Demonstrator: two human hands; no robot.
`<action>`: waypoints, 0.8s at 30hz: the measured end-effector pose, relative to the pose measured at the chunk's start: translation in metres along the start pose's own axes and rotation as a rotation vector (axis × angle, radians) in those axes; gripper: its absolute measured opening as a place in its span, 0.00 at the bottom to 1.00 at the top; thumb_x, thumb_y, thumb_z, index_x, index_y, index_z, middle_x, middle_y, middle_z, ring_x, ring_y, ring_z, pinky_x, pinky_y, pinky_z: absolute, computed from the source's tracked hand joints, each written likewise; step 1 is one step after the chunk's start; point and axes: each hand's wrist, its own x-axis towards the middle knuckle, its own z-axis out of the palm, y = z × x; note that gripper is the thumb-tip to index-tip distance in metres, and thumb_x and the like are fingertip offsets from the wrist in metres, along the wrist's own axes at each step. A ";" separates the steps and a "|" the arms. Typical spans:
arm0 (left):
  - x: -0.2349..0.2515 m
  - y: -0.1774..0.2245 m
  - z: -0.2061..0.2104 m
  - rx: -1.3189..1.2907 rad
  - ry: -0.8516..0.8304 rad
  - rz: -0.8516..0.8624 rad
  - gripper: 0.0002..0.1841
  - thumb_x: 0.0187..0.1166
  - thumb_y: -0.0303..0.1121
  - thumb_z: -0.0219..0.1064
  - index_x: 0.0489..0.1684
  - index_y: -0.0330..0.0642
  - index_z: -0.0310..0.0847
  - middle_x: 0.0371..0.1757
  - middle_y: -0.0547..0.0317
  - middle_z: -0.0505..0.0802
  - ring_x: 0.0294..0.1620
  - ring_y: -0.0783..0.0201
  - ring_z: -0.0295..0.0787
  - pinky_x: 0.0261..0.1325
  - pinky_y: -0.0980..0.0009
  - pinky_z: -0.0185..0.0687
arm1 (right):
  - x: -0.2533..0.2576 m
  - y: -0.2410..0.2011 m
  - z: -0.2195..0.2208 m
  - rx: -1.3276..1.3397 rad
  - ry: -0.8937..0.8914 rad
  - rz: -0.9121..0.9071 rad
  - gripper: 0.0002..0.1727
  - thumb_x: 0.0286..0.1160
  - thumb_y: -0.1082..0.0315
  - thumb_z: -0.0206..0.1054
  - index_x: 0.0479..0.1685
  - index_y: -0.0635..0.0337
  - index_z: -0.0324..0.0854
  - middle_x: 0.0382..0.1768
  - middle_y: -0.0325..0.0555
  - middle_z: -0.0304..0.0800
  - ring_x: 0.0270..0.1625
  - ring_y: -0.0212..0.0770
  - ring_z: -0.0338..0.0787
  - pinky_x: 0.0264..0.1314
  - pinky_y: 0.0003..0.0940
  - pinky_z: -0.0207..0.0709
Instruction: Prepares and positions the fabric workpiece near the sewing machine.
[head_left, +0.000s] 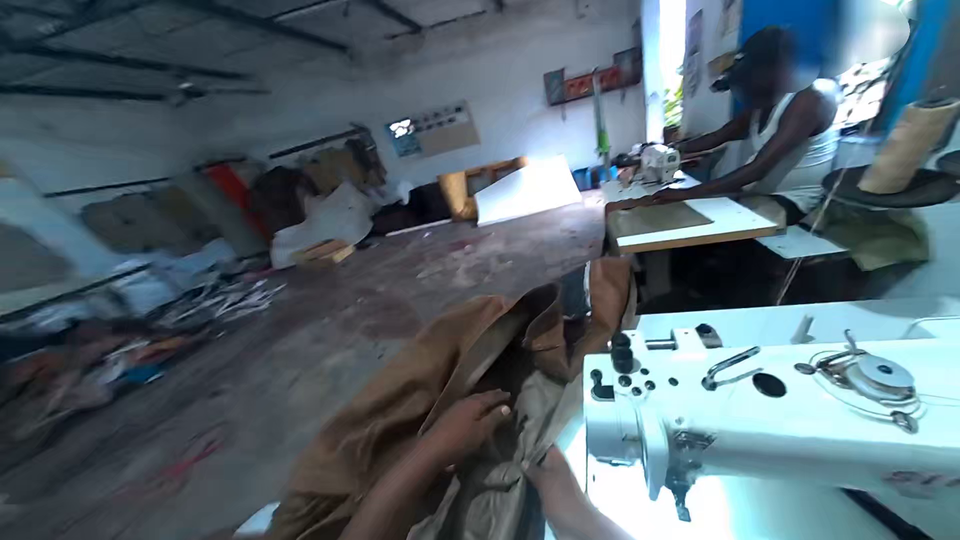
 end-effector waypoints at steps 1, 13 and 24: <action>-0.030 -0.007 0.001 -0.012 0.105 -0.027 0.24 0.93 0.43 0.53 0.80 0.42 0.76 0.78 0.46 0.82 0.81 0.52 0.77 0.85 0.51 0.65 | 0.001 -0.001 0.000 0.020 -0.006 -0.008 0.28 0.83 0.76 0.61 0.82 0.69 0.62 0.72 0.58 0.79 0.73 0.41 0.82 0.77 0.38 0.76; -0.145 -0.043 0.086 -0.355 0.610 -0.072 0.23 0.89 0.45 0.54 0.65 0.37 0.85 0.59 0.49 0.92 0.61 0.59 0.89 0.68 0.58 0.82 | -0.021 -0.023 -0.012 0.191 -0.172 0.099 0.28 0.80 0.79 0.65 0.77 0.60 0.59 0.56 0.50 0.88 0.56 0.39 0.91 0.58 0.35 0.86; -0.085 -0.015 0.102 -0.239 0.301 -0.087 0.30 0.67 0.29 0.72 0.73 0.36 0.74 0.82 0.37 0.70 0.81 0.46 0.70 0.78 0.55 0.74 | -0.010 -0.023 -0.027 0.150 -0.187 0.163 0.35 0.67 0.84 0.72 0.76 0.63 0.62 0.59 0.51 0.88 0.59 0.40 0.91 0.61 0.36 0.87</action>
